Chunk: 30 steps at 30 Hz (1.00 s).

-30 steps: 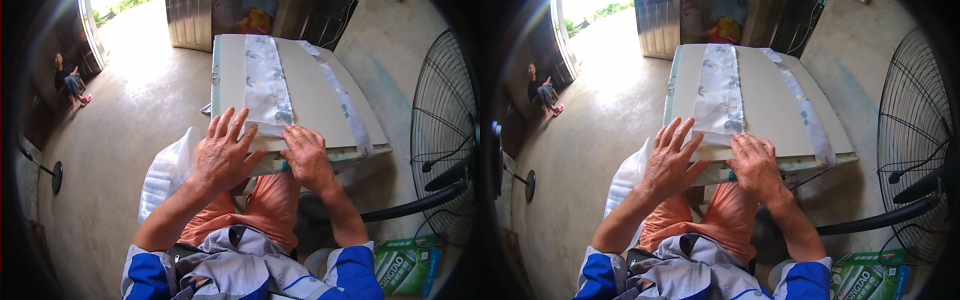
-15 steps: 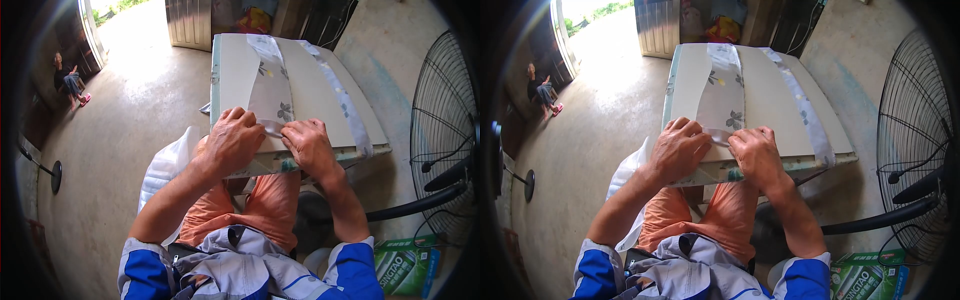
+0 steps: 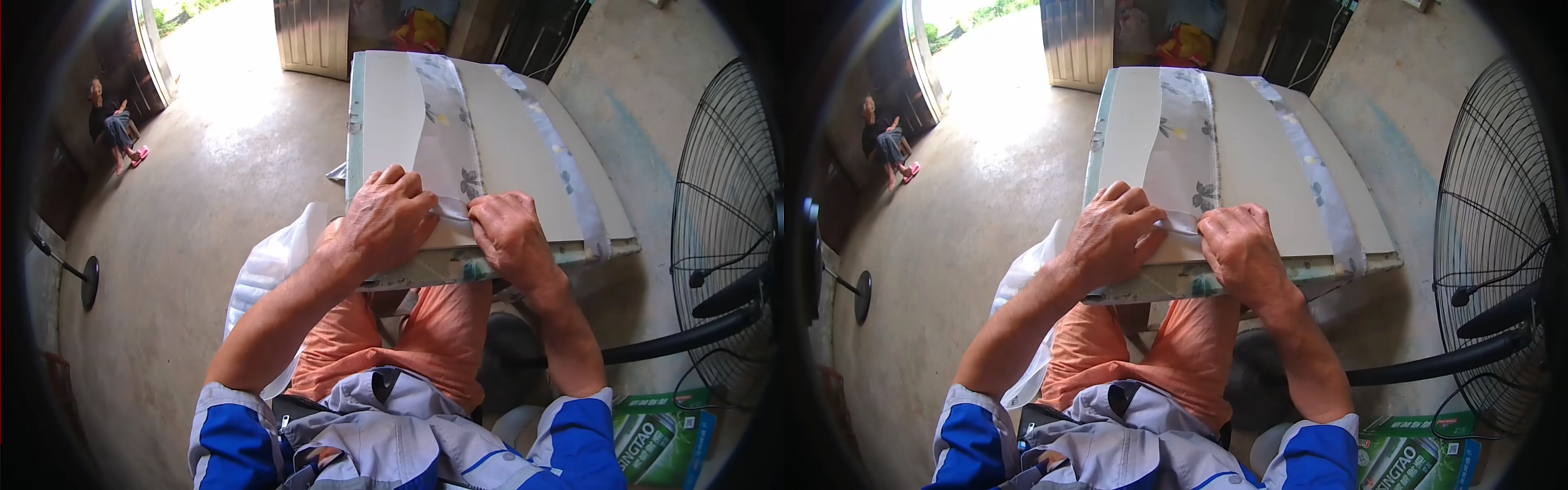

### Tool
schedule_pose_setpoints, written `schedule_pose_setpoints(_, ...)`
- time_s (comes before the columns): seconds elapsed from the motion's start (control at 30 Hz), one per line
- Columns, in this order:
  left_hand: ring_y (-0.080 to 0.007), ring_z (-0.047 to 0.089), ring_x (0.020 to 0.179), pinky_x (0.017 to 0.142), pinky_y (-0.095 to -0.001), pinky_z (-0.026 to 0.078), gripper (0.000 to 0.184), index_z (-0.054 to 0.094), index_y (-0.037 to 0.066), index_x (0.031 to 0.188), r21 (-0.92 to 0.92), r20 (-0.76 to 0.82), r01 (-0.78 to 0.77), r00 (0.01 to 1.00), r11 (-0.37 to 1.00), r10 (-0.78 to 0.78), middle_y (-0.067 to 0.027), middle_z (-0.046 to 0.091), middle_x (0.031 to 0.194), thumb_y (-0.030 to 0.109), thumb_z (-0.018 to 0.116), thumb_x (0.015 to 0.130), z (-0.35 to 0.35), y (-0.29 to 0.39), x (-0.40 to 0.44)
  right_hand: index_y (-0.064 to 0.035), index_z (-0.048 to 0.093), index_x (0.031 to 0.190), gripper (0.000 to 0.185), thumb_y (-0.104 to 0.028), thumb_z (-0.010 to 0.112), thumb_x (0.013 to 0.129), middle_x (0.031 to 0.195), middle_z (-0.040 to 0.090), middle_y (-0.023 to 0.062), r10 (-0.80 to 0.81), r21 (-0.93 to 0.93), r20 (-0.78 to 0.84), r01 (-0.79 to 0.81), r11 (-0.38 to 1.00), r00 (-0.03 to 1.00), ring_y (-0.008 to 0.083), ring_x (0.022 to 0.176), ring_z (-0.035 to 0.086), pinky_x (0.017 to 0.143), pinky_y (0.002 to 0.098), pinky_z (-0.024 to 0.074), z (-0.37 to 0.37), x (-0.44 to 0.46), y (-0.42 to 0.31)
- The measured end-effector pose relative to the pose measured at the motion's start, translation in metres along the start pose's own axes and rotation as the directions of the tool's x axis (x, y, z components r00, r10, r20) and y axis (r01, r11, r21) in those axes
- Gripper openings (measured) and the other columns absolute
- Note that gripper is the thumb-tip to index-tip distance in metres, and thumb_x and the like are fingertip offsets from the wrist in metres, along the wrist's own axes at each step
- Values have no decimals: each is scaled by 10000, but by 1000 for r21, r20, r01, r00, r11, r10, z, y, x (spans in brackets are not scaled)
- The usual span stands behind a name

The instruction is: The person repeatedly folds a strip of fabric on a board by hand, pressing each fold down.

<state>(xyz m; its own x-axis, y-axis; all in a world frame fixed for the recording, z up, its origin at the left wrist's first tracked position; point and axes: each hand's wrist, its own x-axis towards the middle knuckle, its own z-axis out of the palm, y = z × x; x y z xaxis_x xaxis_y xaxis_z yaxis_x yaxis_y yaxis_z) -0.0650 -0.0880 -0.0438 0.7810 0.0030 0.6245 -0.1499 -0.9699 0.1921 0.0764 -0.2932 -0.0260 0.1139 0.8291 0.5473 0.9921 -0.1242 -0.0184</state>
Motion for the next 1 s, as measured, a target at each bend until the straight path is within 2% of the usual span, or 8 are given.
schedule_pose_setpoints(0.2,-297,627,1147,1030,-465,514,220,771,78,1079,51,-58,-67,996,996,70,-79,664,1140,215,787,908,0,3,0,-53,692,1074,120,-109,680,969,1107,729,79,-13,6,-29,13,1000,999,291,1225,661,1142,502,385,-3,-5,1)
schedule_pose_setpoints(0.3,-298,619,1218,1062,-464,505,216,769,84,1062,109,-120,-121,984,987,134,-72,665,1202,182,806,873,2,4,2,-49,696,1089,134,-118,678,976,1124,733,90,-19,12,-9,19,1000,1000,305,1266,650,1155,512,375,-3,-5,2)
schedule_pose_setpoints(0.4,-291,619,1232,1074,-459,501,217,764,83,1039,157,-102,-150,981,976,167,-68,675,1207,140,812,835,3,4,3,-47,700,1101,146,-124,678,979,1125,734,102,-26,16,-25,27,1000,999,308,1257,655,1152,514,377,-1,-5,2)
schedule_pose_setpoints(0.6,-276,654,1165,1059,-461,510,182,753,70,1005,110,-141,-189,969,976,204,-58,717,1067,84,779,826,4,-1,-2,-42,700,1107,163,-120,698,964,1140,739,119,-23,39,-23,24,999,999,322,1243,663,1152,517,379,0,-8,3)
schedule_pose_setpoints(0.8,-292,683,1063,995,-458,526,145,740,68,1006,61,-93,-138,985,988,144,-74,722,1017,80,742,861,-2,4,-16,-39,712,1222,322,-149,756,923,1282,723,125,-21,63,-112,28,998,993,329,1299,636,1165,523,374,6,-9,-9)
schedule_pose_setpoints(0.9,-296,692,1026,960,-454,533,147,731,64,1026,74,-76,-116,990,990,122,-86,722,1003,89,732,881,-4,5,-18,-43,722,1255,370,-154,773,906,1330,708,119,-60,25,-96,63,998,994,316,1319,625,1176,522,367,6,-6,-15)
schedule_pose_setpoints(1.0,-292,703,997,939,-454,543,147,727,64,1043,55,-58,-76,995,996,79,-91,721,997,96,724,900,-4,7,-21,-43,739,1189,339,-70,802,857,1262,739,105,-90,-28,-127,87,996,988,307,1255,667,1132,497,428,7,-1,-19)
